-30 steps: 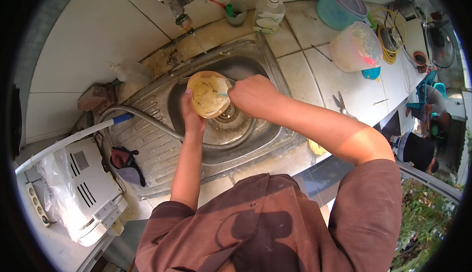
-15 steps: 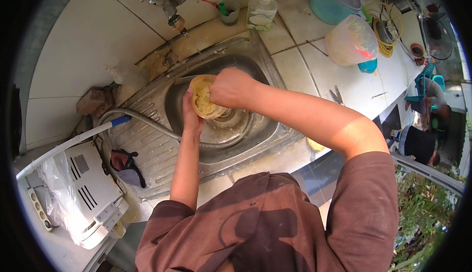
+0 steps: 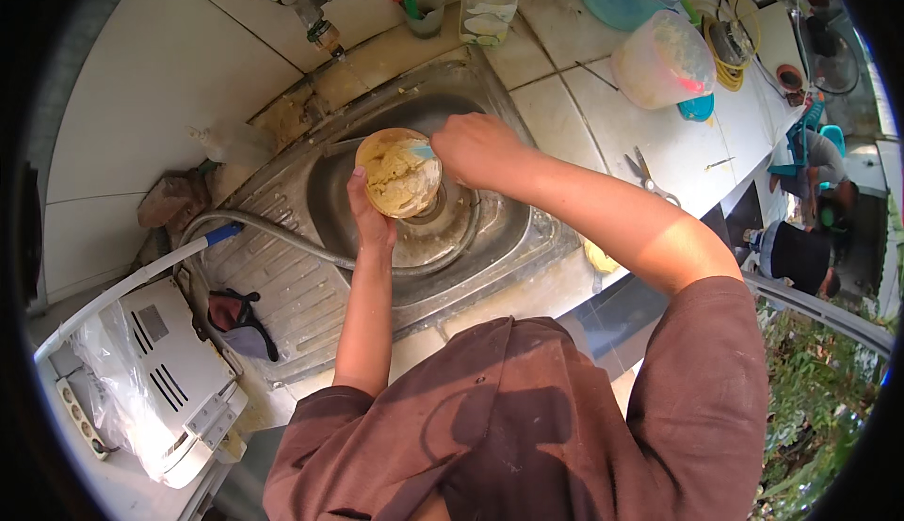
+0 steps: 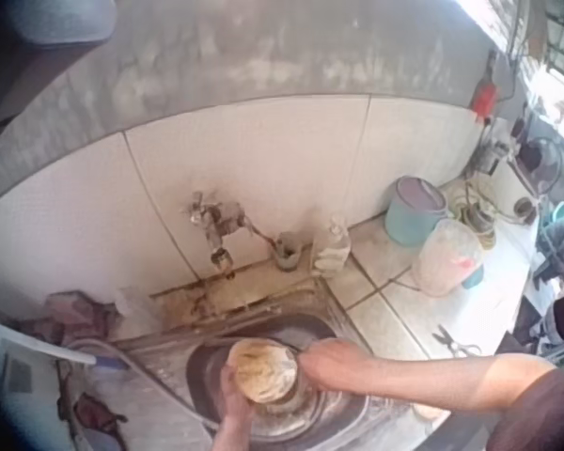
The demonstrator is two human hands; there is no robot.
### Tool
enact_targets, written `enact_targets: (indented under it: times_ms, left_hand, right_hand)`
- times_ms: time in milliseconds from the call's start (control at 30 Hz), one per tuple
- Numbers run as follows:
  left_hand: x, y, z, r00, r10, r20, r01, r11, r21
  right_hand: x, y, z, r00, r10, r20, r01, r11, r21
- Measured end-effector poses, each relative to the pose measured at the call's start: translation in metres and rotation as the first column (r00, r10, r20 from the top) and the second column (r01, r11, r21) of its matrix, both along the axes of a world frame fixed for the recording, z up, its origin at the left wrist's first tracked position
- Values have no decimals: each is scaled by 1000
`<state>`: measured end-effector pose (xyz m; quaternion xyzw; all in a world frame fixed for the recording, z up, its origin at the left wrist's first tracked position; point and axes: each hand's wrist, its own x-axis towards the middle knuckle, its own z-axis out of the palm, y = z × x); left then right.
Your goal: The person washes a bowl, measures powder from a container into the bowl, adds water, and mixes it with a spatula until it reaches a paste-like consistency, then transfers the mixture onto a dental tray.
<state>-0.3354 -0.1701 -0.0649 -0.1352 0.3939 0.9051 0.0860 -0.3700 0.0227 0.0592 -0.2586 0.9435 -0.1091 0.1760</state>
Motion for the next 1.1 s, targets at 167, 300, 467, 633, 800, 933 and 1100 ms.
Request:
enact_targets:
  times_ms: [167,300,467,633,800,933,1100]
  left_hand:
    - [-1,-1,-5,1000,11,8,-10,990,-139]
    - [6,-7,11,999,-48,24,49,999,-14]
    - [-15,-18,25,991,-97,92,102,994,-49]
    - [-8,-23,31,983,-157,91,161,986,-43]
    - [-15,-38,24,949,-281,142,277,960,48]
    - [-15,-50,13,882,-421,212,416,907,72]
    - [-22,-58,28,941,-329,81,332,943,-18]
  right_hand:
    - [35,-34,1,983,2,182,11,998,-68]
    - [0,-3,0,993,85,-80,-79,994,78]
    - [19,-33,6,960,239,-149,-246,969,-34]
    - [-9,-22,11,925,275,-264,-261,961,86]
    - [11,-33,6,855,481,-195,-472,877,93]
    - [-16,-17,14,802,480,-356,-466,875,129]
    - [16,-17,15,898,366,-246,-357,931,79]
